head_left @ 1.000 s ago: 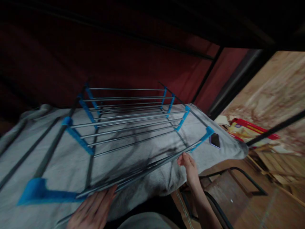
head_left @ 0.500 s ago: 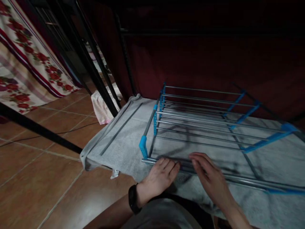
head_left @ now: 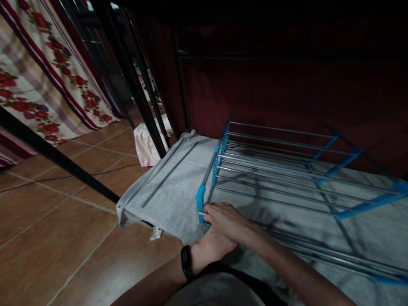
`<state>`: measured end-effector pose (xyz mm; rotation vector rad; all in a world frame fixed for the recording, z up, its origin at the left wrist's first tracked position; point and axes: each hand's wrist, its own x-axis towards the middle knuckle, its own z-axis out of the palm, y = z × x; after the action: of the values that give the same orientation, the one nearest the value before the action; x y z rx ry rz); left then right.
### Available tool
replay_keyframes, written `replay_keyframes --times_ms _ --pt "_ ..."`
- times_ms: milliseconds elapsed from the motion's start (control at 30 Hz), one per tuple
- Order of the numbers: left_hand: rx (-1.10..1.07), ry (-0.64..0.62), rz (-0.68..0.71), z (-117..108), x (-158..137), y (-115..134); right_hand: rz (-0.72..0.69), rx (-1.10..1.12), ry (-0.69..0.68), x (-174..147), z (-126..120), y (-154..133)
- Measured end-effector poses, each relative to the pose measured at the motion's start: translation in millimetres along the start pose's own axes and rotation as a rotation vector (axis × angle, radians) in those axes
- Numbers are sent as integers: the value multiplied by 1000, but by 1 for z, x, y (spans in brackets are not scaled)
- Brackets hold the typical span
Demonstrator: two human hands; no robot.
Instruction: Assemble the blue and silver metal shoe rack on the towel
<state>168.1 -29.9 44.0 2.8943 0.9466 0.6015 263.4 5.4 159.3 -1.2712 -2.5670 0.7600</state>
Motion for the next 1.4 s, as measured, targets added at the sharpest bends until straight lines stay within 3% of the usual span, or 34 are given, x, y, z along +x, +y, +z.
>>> replay_keyframes --times_ms 67,167,233,300,367,433,500,600,733,867,1000,1100,1400 --pt "-7 55 119 -20 -1 5 -19 -20 -8 0 2 6" --pt "8 192 408 -50 -14 11 -69 -9 -29 -6 0 9" --pt "6 328 412 -66 -29 10 -99 8 -55 -10 -2 9" --pt "-84 513 145 -79 -40 5 -109 18 -67 -12 -2 8" --pt "-257 726 -248 -91 -42 -3 -97 22 -59 -13 0 8" --pt "-509 833 -567 -99 -32 -13 -73 16 -45 -12 3 9" --pt "-818 715 -680 -104 -16 -22 -48 2 -29 -10 6 9" --pt "-1121 514 -660 -102 3 -33 -48 -18 -27 -9 7 10" --pt "-1106 575 -679 -95 5 -41 -77 -27 -59 -8 6 8" --pt "-1080 537 -682 -95 -3 -48 -95 -16 -101 -8 1 11" --pt "-1059 507 -689 -98 -9 -56 -84 -22 -64 -6 -11 16" --pt "-1074 560 -706 -95 -12 -59 -84 -43 -50 -3 -18 15" --pt "-1241 632 -684 -85 -6 -55 -86 -95 -46 2 0 16"
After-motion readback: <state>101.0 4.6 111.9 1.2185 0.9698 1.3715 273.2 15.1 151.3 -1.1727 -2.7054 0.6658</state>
